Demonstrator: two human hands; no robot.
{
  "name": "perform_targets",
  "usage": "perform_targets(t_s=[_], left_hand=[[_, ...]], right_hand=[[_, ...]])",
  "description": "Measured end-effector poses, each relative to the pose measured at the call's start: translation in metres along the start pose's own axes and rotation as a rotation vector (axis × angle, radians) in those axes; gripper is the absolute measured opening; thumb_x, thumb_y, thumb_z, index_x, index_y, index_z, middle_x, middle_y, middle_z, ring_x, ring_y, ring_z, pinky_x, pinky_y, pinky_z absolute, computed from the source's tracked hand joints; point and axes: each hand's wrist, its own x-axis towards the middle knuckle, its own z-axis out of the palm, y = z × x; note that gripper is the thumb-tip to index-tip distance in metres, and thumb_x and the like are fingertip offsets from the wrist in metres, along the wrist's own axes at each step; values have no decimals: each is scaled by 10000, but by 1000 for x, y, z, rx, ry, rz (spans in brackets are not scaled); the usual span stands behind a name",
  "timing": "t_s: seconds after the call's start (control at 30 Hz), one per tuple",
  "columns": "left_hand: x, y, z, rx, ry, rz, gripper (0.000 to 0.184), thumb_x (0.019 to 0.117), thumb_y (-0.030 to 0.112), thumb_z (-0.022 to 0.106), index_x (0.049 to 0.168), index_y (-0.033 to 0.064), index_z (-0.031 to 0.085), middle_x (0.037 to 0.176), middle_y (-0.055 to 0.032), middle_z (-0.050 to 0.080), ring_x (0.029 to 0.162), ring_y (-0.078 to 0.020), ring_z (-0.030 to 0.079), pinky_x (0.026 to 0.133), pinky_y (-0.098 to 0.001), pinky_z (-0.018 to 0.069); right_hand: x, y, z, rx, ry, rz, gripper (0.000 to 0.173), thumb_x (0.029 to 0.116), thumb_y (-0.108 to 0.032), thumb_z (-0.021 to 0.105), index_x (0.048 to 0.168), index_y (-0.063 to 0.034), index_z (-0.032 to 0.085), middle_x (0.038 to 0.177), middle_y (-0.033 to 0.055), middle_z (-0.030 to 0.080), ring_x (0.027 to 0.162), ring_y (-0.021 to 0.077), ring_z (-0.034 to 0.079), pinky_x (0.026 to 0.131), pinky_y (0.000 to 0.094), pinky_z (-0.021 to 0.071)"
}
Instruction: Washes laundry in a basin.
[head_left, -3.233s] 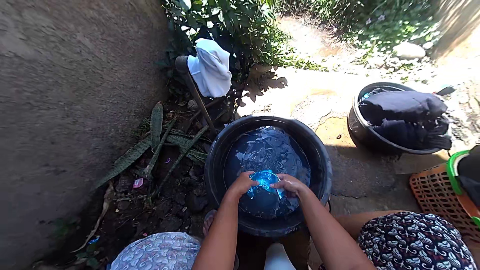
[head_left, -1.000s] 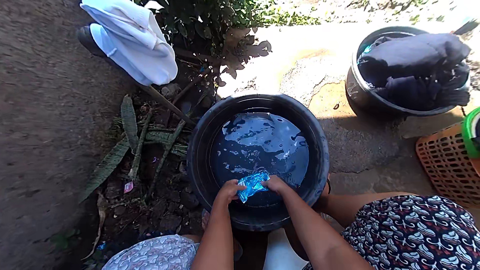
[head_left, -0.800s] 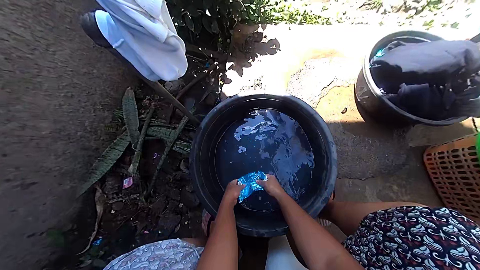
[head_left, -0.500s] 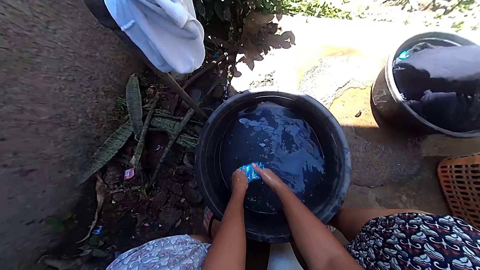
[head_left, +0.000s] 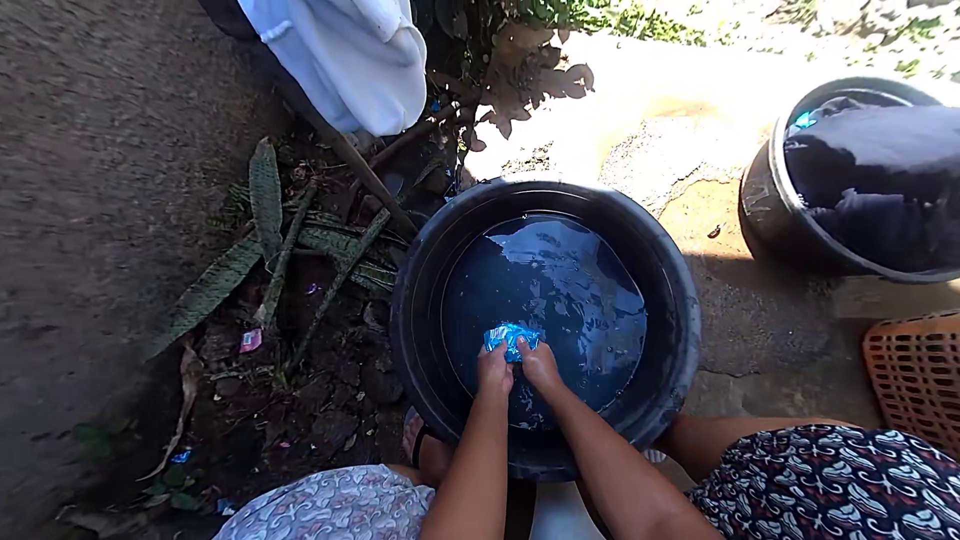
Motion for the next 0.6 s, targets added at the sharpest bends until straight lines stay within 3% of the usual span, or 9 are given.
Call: perform_targets(t_s=[0.1, 0.17, 0.23, 0.27, 0.33, 0.47, 0.53, 0.6], left_hand=[[4, 2, -2, 413, 7, 186, 357, 1078, 56, 462, 1391, -113, 494, 1336, -302, 580, 1220, -331, 597, 1055, -441, 476], [1, 3, -2, 501, 24, 235, 371, 1100, 103, 433, 1398, -108, 495, 1355, -307, 575, 1271, -349, 574, 1098, -456, 441], [-3, 8, 0, 485, 27, 252, 420, 1116, 148, 402, 1450, -103, 438, 1405, -314, 537, 1317, -353, 541, 1129, -455, 415], [-5, 12, 0, 479, 20, 249, 447, 1122, 180, 389, 1474, -95, 411, 1424, -312, 520, 1334, -352, 527, 1137, -457, 407], [-10, 16, 2, 456, -13, 234, 499, 1131, 275, 358, 1481, -77, 410, 1427, -299, 524, 1337, -341, 523, 1133, -460, 411], [-29, 12, 11, 401, -70, 106, 627, 1136, 411, 225, 1349, -67, 570, 1378, -268, 574, 1298, -321, 548, 1091, -498, 434], [-35, 6, 9, 424, -73, 58, 549, 1144, 347, 252, 1289, -47, 607, 1262, -231, 631, 1171, -288, 600, 1006, -474, 475], [-42, 1, 2, 467, -80, -48, 517, 1143, 329, 262, 1274, -38, 602, 1216, -231, 633, 1100, -302, 606, 931, -498, 494]], right_hand=[[-11, -6, 8, -39, -28, 49, 471, 1109, -351, 435, 1136, 64, 657, 1117, 231, 681, 1083, 311, 653, 984, 501, 481], [-16, -4, 15, 10, -6, 32, 466, 1108, -344, 440, 1165, 63, 659, 1139, 234, 686, 1108, 316, 652, 1003, 506, 477], [-15, 0, 21, 176, 22, -7, 502, 1108, -351, 438, 1333, 74, 582, 1280, 262, 646, 1229, 324, 614, 1076, 495, 450], [-14, 2, 21, 279, -4, -12, 569, 1110, -384, 414, 1457, 63, 466, 1391, 273, 577, 1311, 321, 563, 1119, 481, 429], [-12, 2, 20, 432, -48, -10, 652, 1103, -437, 401, 1561, 20, 316, 1503, 257, 485, 1389, 289, 500, 1162, 449, 402], [-16, -10, 19, 632, -59, 26, 530, 1077, -352, 523, 1445, 26, 482, 1376, 199, 605, 1261, 214, 595, 1074, 382, 478], [-24, -13, 17, 596, -81, 47, 527, 1067, -314, 552, 1459, 31, 486, 1417, 202, 575, 1301, 226, 558, 1102, 398, 443], [-25, -8, 15, 525, -103, 16, 522, 1078, -239, 531, 1520, 16, 419, 1497, 202, 516, 1376, 230, 502, 1146, 398, 398]])
